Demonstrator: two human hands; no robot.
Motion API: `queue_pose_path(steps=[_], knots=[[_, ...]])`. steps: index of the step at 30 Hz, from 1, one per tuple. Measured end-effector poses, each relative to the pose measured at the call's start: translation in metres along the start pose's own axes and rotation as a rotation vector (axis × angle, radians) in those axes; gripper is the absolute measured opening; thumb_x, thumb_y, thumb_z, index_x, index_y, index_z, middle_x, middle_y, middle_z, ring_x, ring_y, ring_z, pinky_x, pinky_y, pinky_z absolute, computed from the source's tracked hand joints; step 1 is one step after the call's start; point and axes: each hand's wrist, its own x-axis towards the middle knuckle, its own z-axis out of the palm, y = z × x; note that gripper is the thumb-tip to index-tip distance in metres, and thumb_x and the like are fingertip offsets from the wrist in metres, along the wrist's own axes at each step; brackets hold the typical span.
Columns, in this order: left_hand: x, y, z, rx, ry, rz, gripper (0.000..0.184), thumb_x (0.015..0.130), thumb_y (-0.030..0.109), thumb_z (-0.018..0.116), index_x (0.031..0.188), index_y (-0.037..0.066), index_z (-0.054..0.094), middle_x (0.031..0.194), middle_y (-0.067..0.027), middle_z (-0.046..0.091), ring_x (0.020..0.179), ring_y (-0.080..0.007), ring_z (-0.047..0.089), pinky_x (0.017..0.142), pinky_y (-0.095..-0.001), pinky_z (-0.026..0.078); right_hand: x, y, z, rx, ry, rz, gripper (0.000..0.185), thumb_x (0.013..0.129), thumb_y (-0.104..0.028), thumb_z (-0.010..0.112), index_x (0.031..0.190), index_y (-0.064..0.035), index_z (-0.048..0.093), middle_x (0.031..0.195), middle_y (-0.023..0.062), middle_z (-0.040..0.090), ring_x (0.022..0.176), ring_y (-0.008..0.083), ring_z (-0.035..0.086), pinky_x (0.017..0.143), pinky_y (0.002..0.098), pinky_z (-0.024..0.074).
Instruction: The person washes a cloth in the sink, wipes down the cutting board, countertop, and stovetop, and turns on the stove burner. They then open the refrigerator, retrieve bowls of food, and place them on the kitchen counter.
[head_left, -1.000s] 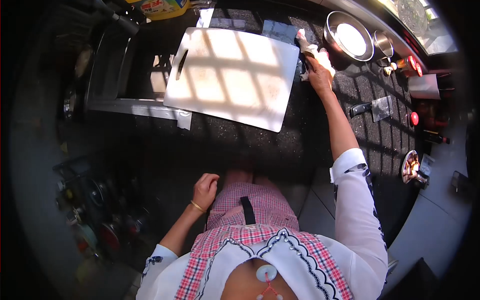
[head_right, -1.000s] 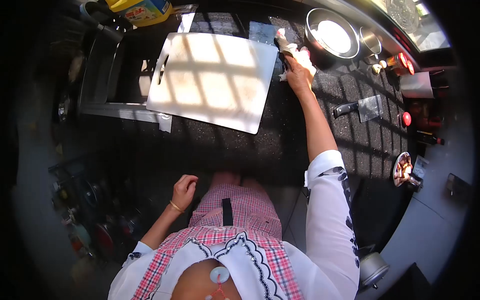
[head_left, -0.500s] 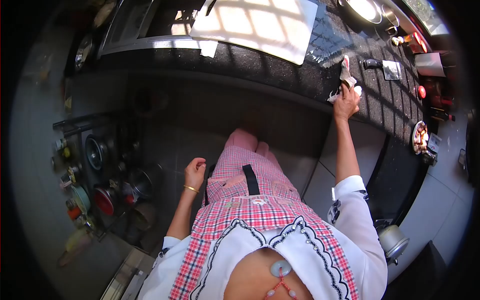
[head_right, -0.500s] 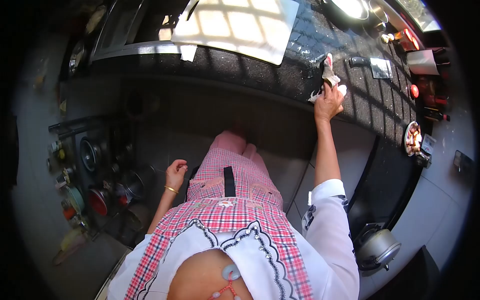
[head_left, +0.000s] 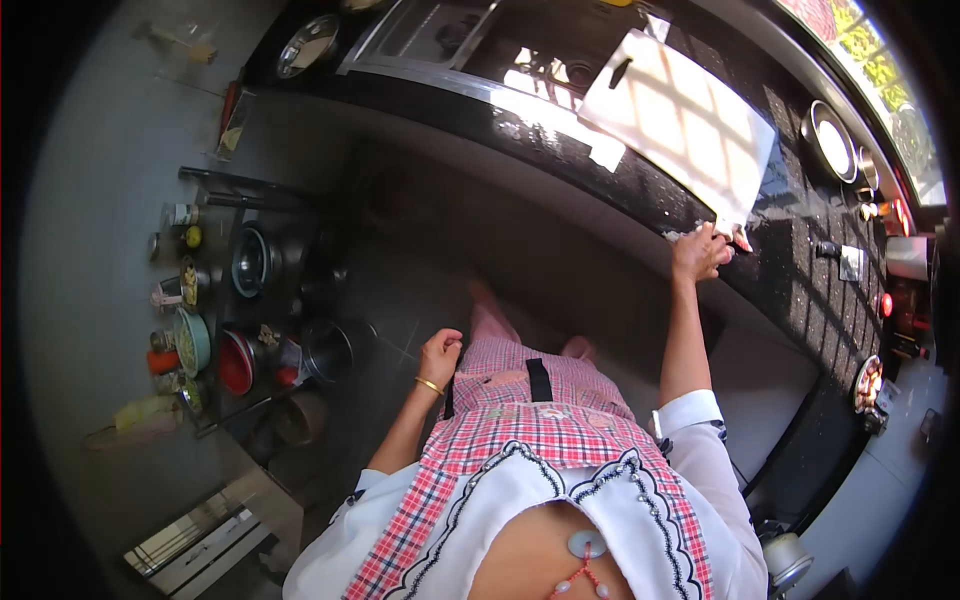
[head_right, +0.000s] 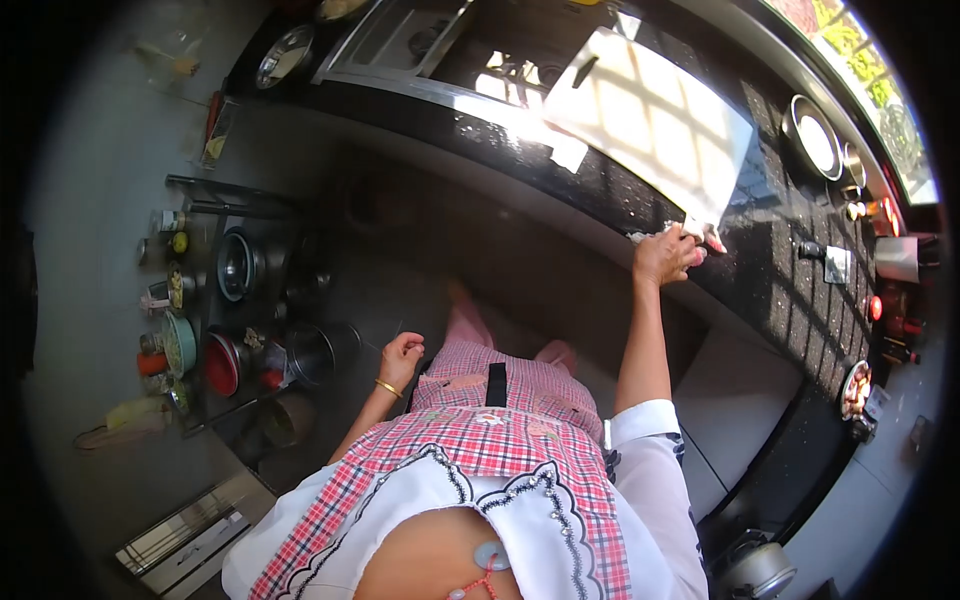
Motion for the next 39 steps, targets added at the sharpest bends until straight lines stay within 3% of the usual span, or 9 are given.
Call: queue_pose_path(steps=[4, 6, 12, 14, 17, 18, 24, 34, 39], knots=[[0.042, -0.024, -0.067, 0.025, 0.002, 0.046, 0.014, 0.076, 0.003, 0.055, 0.088, 0.001, 0.06, 0.076, -0.0106, 0.062, 0.069, -0.0185, 0.06, 0.064, -0.0296, 0.049, -0.036, -0.073, 0.008, 0.012, -0.046, 0.037, 0.029, 0.08, -0.023, 0.054, 0.108, -0.0233, 0.054, 0.118, 0.0084, 0.044, 0.115, 0.0313, 0.037, 0.079, 0.0561, 0.0409], [0.065, -0.041, -0.103, 0.088, 0.005, 0.078, 0.014, 0.075, 0.003, 0.055, 0.088, 0.001, 0.06, 0.076, -0.0108, 0.062, 0.071, -0.0196, 0.06, 0.065, -0.0299, 0.049, -0.06, -0.119, 0.01, -0.012, -0.087, 0.017, 0.04, 0.073, -0.021, 0.062, 0.112, -0.0175, 0.052, 0.118, 0.0105, 0.04, 0.115, 0.0314, 0.035, 0.081, 0.0539, 0.0388], [0.151, -0.06, -0.205, 0.081, 0.116, 0.126, 0.015, 0.075, -0.001, 0.054, 0.089, 0.0, 0.06, 0.072, -0.0078, 0.062, 0.064, -0.0131, 0.06, 0.06, -0.0253, 0.05, -0.112, -0.25, 0.04, 0.122, -0.16, -0.104, 0.054, 0.069, -0.017, 0.06, 0.121, -0.0159, 0.047, 0.122, 0.0093, 0.038, 0.117, 0.0299, 0.032, 0.088, 0.0491, 0.0349], [0.17, -0.054, -0.227, 0.036, 0.182, 0.094, 0.013, 0.075, 0.003, 0.058, 0.088, 0.003, 0.06, 0.072, -0.0099, 0.061, 0.067, -0.0187, 0.06, 0.062, -0.0295, 0.049, -0.13, -0.29, 0.037, 0.147, -0.215, -0.171, 0.052, 0.069, -0.016, 0.059, 0.12, -0.0155, 0.048, 0.122, 0.0094, 0.039, 0.116, 0.03, 0.033, 0.089, 0.0498, 0.0337], [0.191, -0.048, -0.236, 0.004, 0.202, 0.06, 0.013, 0.075, 0.002, 0.058, 0.088, 0.003, 0.061, 0.072, -0.0098, 0.062, 0.067, -0.0185, 0.061, 0.062, -0.029, 0.049, -0.157, -0.342, 0.047, 0.122, -0.118, -0.33, 0.043, 0.071, -0.017, 0.06, 0.114, -0.0149, 0.052, 0.12, 0.0098, 0.04, 0.113, 0.0313, 0.036, 0.085, 0.0506, 0.0358], [0.196, -0.046, -0.235, 0.001, 0.198, 0.04, 0.013, 0.075, 0.002, 0.058, 0.087, 0.002, 0.061, 0.072, -0.0099, 0.062, 0.067, -0.0185, 0.061, 0.062, -0.0289, 0.049, -0.162, -0.358, 0.051, 0.153, -0.214, -0.356, 0.038, 0.072, -0.017, 0.061, 0.11, -0.0143, 0.055, 0.12, 0.0104, 0.04, 0.112, 0.0318, 0.036, 0.083, 0.0503, 0.0367], [0.235, -0.022, -0.226, -0.057, 0.135, 0.029, 0.015, 0.077, -0.001, 0.054, 0.09, -0.001, 0.06, 0.073, -0.0079, 0.062, 0.067, -0.0139, 0.06, 0.063, -0.0258, 0.05, -0.189, -0.459, 0.06, 0.193, -0.208, -0.547, 0.047, 0.062, -0.018, 0.068, 0.108, -0.0146, 0.057, 0.117, 0.0099, 0.041, 0.112, 0.03, 0.037, 0.077, 0.0464, 0.0361], [0.299, 0.018, -0.255, -0.097, 0.312, -0.046, 0.016, 0.076, -0.001, 0.055, 0.091, -0.001, 0.06, 0.075, -0.0077, 0.063, 0.068, -0.0131, 0.06, 0.065, -0.025, 0.05, -0.235, -0.61, 0.085, 0.324, -0.415, -0.946, 0.044, 0.061, -0.015, 0.066, 0.103, -0.0099, 0.057, 0.123, 0.0128, 0.04, 0.114, 0.0314, 0.037, 0.079, 0.048, 0.0355], [0.334, 0.019, -0.266, -0.089, 0.286, -0.087, 0.013, 0.076, 0.002, 0.058, 0.089, 0.001, 0.06, 0.076, -0.0102, 0.063, 0.068, -0.0168, 0.06, 0.063, -0.0276, 0.049, -0.23, -0.666, 0.099, 0.345, -0.358, -1.125, 0.042, 0.061, -0.018, 0.067, 0.101, -0.0101, 0.057, 0.123, 0.0122, 0.039, 0.112, 0.0299, 0.038, 0.081, 0.0489, 0.0359]])
